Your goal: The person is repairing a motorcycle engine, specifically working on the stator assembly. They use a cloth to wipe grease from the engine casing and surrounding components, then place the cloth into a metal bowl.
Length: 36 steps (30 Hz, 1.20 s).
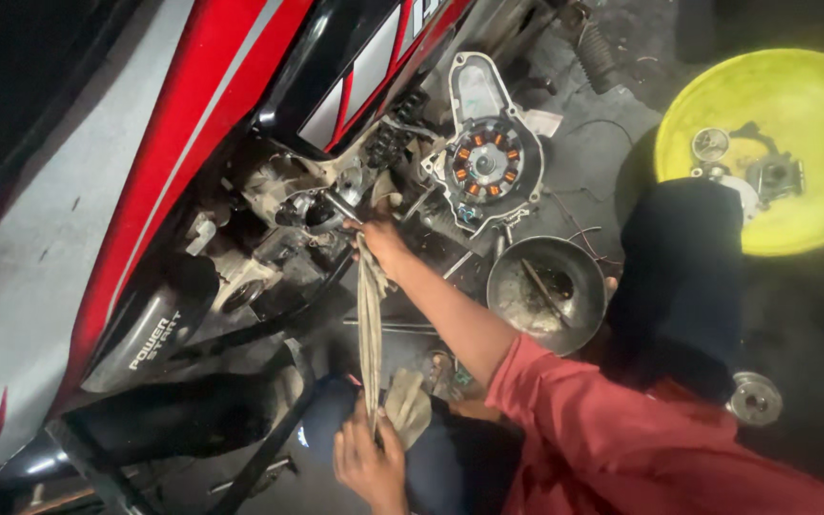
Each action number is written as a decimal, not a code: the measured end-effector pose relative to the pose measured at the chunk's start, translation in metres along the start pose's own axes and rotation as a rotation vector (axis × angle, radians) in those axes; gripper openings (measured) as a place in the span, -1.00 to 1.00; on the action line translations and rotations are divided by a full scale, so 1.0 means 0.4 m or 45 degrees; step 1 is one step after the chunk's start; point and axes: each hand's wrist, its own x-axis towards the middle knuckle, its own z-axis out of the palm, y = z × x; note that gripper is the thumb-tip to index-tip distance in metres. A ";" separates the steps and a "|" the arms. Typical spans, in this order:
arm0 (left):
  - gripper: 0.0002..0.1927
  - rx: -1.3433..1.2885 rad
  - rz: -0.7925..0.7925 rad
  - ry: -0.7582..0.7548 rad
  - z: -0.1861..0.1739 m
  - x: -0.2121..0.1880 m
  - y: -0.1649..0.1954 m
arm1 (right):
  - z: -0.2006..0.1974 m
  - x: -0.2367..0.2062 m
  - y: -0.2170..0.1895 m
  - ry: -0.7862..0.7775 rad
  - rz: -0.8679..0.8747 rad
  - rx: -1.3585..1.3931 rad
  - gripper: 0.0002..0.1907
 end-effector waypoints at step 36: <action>-0.68 -0.006 -0.011 -0.067 0.030 0.026 0.013 | 0.043 0.050 0.016 0.370 -0.271 -0.634 -0.23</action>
